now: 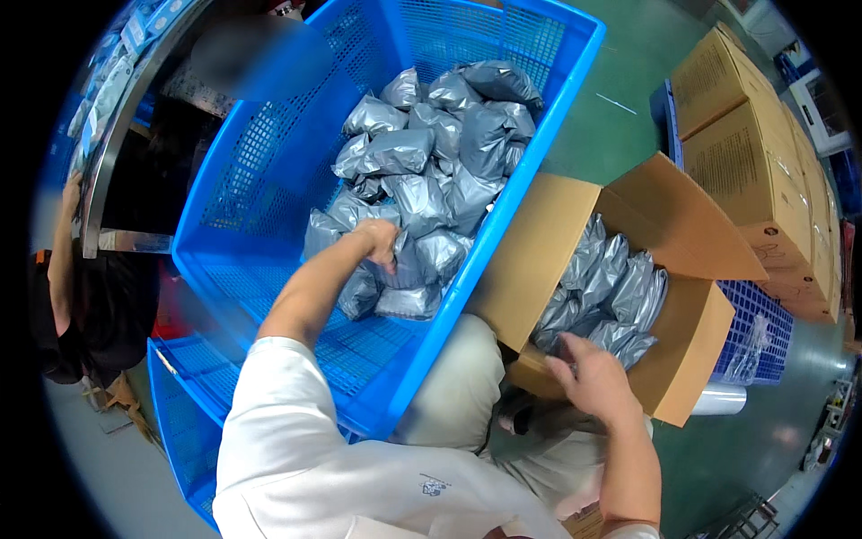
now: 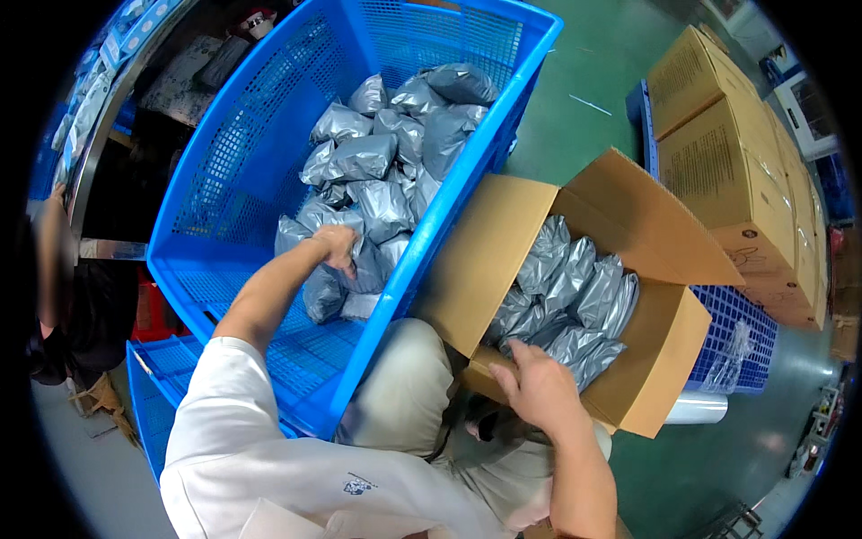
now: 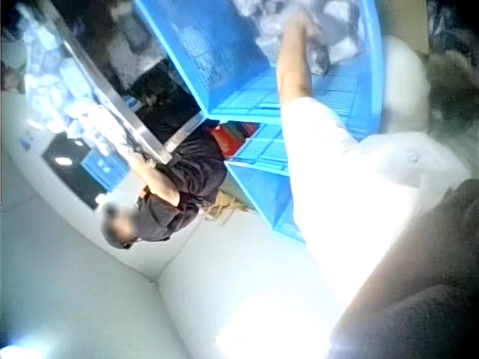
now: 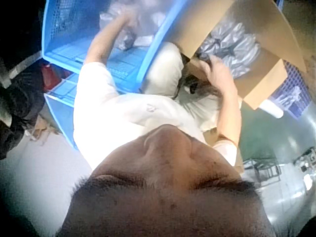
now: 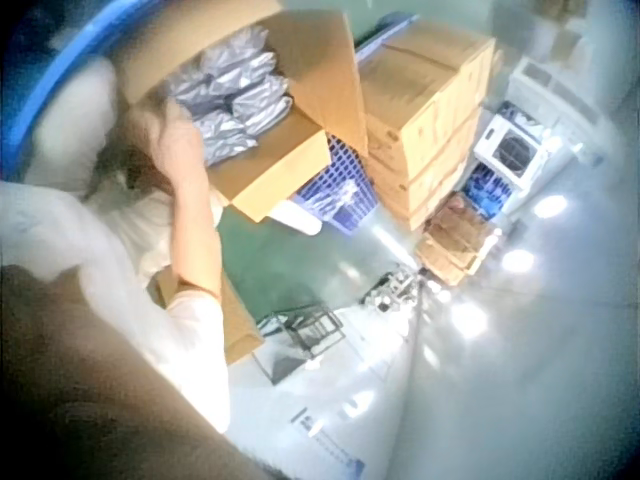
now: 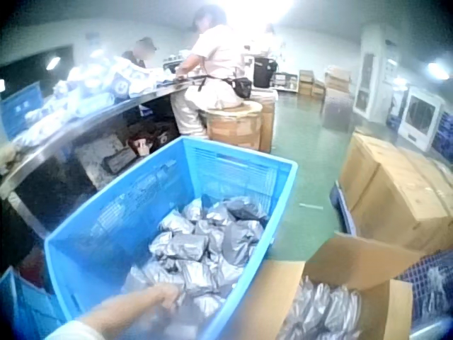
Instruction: The person organizes cardboard boxes on a pallet, then sits and places several gray packages from a blue crate into an open cardboard box, arranging them into rows by hand.
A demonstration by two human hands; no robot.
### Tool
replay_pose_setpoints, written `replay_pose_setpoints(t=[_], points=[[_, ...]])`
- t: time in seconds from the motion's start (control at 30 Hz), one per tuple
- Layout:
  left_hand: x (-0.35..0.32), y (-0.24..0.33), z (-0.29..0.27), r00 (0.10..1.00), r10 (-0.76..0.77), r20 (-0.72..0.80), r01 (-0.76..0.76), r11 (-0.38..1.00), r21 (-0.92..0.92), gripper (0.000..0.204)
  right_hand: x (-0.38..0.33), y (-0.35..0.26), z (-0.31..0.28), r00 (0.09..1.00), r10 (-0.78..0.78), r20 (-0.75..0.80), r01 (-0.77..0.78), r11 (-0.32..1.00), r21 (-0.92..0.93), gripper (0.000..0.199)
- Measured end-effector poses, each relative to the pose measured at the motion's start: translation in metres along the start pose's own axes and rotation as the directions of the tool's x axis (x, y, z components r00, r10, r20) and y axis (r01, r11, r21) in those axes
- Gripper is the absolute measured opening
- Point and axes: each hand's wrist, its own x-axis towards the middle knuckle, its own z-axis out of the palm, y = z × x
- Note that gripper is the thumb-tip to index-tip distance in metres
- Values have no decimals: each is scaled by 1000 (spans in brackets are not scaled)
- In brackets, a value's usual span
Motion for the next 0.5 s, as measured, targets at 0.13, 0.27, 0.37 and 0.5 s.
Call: replay_pose_setpoints(t=[0.13,0.27,0.37,0.5], points=[[-69,-13,-65,922,153,-357,-152,988,30,77,8,-8,-7,981,-91,-171,123,975,186,55],[-203,-2,-161,531,378,-758,-389,904,177,84,23,-50,-43,836,-390,-385,455,886,91,89],[-281,48,-211,217,572,-791,-511,757,407,72,45,-103,-81,651,-566,-506,652,758,-10,113],[-302,93,-218,-22,616,-787,-697,555,454,70,58,-144,-94,679,-557,-479,692,704,162,108]])
